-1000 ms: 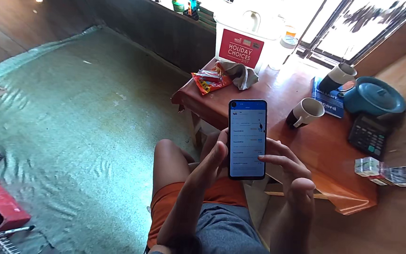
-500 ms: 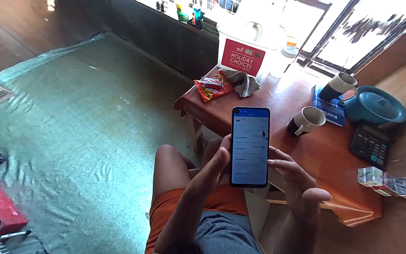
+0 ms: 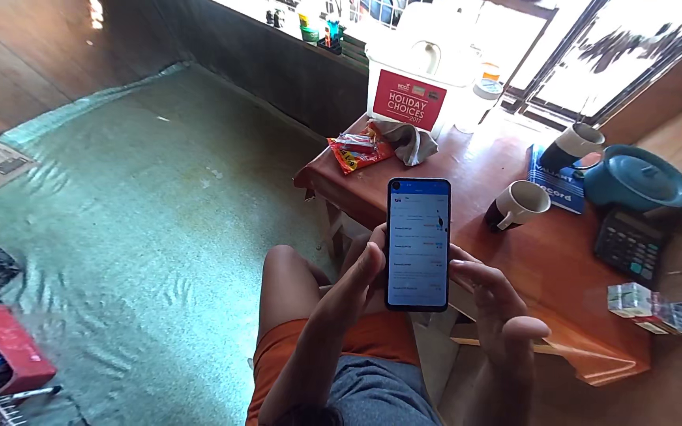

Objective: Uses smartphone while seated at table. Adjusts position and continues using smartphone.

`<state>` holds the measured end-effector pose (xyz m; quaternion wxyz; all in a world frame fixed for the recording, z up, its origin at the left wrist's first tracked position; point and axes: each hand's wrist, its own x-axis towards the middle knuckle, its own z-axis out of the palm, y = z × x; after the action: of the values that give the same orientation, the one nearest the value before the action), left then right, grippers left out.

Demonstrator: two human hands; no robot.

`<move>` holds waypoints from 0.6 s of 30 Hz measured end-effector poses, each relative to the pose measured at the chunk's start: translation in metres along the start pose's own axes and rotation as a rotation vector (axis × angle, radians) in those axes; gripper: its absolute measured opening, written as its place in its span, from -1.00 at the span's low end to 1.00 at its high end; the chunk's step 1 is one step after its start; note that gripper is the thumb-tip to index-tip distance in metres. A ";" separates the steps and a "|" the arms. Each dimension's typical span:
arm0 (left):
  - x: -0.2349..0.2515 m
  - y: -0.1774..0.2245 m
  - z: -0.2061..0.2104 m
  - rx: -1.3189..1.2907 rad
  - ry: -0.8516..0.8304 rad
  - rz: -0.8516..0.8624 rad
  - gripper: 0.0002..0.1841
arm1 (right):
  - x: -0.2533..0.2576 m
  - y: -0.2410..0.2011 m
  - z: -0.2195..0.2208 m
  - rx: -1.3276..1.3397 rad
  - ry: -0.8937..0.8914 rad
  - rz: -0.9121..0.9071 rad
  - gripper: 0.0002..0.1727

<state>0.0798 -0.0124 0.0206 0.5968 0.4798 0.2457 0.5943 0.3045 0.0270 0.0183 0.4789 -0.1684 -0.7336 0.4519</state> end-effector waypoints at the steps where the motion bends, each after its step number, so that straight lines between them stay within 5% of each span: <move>1: 0.000 0.001 0.001 0.011 0.014 0.003 0.14 | 0.000 0.000 0.001 0.005 0.002 -0.001 -0.13; 18: -0.004 0.002 -0.007 0.005 -0.016 0.019 0.14 | 0.000 0.003 0.011 0.049 -0.001 0.026 -0.16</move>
<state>0.0726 -0.0150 0.0181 0.5916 0.4885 0.2379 0.5956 0.2946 0.0231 0.0145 0.4766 -0.1662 -0.7202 0.4760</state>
